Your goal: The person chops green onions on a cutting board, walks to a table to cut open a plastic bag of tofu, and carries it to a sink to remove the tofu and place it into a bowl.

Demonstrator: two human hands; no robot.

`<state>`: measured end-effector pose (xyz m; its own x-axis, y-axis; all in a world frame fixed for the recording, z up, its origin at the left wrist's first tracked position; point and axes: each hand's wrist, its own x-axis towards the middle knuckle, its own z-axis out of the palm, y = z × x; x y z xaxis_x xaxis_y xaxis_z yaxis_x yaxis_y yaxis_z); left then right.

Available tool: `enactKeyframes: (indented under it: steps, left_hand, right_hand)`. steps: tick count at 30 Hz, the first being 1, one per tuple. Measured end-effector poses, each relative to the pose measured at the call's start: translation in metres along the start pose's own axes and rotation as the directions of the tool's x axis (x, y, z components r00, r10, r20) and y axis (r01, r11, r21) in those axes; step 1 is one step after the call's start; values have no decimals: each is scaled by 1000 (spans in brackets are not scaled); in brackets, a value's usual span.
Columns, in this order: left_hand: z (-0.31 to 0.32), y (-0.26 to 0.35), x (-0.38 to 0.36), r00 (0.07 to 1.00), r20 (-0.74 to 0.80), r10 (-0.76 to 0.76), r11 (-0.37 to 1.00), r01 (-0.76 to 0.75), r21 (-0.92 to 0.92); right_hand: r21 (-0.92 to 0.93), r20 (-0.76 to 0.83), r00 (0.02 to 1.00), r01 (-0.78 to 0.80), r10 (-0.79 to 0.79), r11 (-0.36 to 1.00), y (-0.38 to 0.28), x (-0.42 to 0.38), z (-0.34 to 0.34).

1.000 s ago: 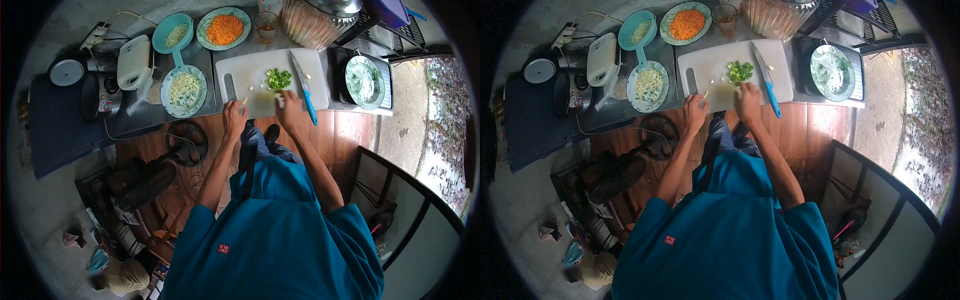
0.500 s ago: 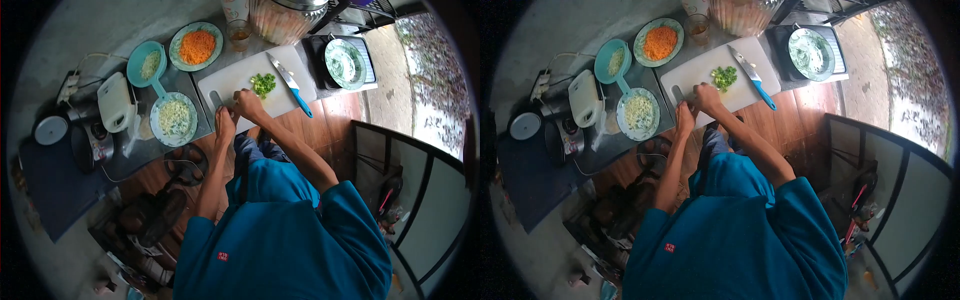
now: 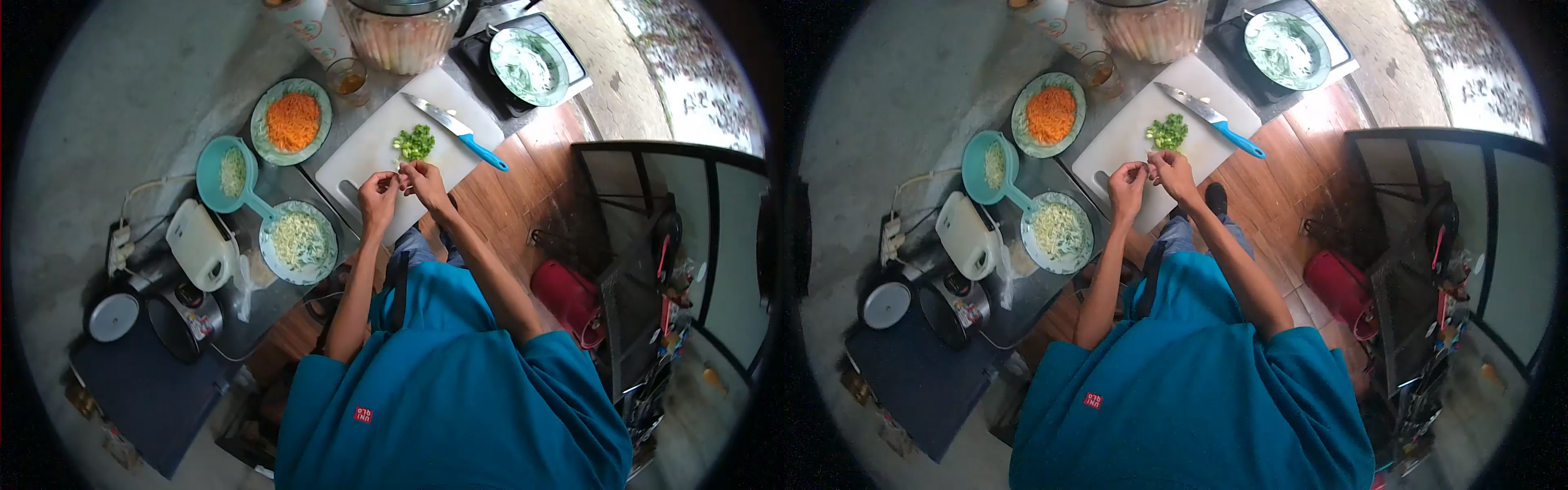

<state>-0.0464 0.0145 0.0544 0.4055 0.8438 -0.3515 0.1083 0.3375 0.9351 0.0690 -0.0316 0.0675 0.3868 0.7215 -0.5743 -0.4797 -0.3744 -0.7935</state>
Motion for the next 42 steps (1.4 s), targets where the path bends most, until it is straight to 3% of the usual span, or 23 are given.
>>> enactKeyframes:
  steps: [2, 4, 8, 11, 13, 16, 18, 20, 22, 25, 26, 29, 30, 32, 33, 35, 38, 42]
  left_hand:
    - [3, 6, 3, 1000, 24, 14, 997, -16, 72]
    - [9, 29, 1, 971, 89, 220, 836, -235, 496]
    - [21, 46, 7, 922, 149, 358, 815, -386, 431]
    - [29, 48, 12, 922, 139, 361, 849, -387, 360]
    - [33, 50, 20, 892, 167, 421, 776, -449, 443]
    - [33, 57, 22, 846, 249, 471, 737, -533, 415]
    - [31, 61, 23, 827, 222, 516, 726, -560, 399]
    - [25, 62, 24, 809, 189, 557, 715, -582, 387]
    - [12, 55, 23, 892, 88, 443, 803, -438, 404]
    - [0, 37, 14, 943, 10, 332, 864, -308, 398]
    - [-3, 28, 8, 938, 15, 346, 831, -314, 460]
    - [-6, 9, -8, 916, 41, 398, 750, -351, 561]
    - [-5, 6, -15, 932, 39, 361, 753, -316, 578]
    - [-3, 1, -22, 947, 46, 319, 756, -284, 590]
    - [-3, -2, -24, 947, 44, 319, 754, -282, 593]
    - [0, -6, -25, 945, 78, 318, 721, -294, 627]
    - [1, -11, -26, 944, 116, 310, 716, -312, 624]
    - [2, -15, -26, 943, 135, 303, 717, -319, 619]
  right_hand:
    - [67, -62, 997, -44, 49, 997, -1, 2, 0]
    - [186, -50, 995, -70, 81, 980, 2, 8, -7]
    - [396, 52, 983, -180, 174, 901, -6, 16, -23]
    - [350, 10, 985, -165, 172, 922, -18, 25, -19]
    - [302, -29, 985, -156, 173, 940, -31, 25, -17]
    - [363, -82, 974, -167, 210, 917, -32, 31, -21]
    - [431, 43, 984, -174, 173, 885, -21, 47, -42]
    - [176, -182, 978, -70, 102, 982, -33, 58, -64]
    - [-178, -332, 942, -9, -51, 984, -45, 79, -93]
    - [-637, -394, 881, -54, -264, 769, -78, 89, -111]
    - [-657, -373, 896, -71, -242, 751, -84, 95, -113]
    - [-853, -229, 942, -72, -247, 517, -69, 126, -135]
    - [-853, -225, 943, -70, -244, 517, -69, 128, -131]
    - [-962, -169, 933, -86, -318, 257, -70, 132, -124]
    - [-962, -166, 934, -83, -317, 259, -73, 135, -122]
    - [-951, -149, 985, -120, -84, 284, -82, 144, -117]
    - [-977, -97, 993, -83, -63, 196, -84, 153, -114]
    - [-975, -90, 995, -79, -46, 207, -95, 155, -107]
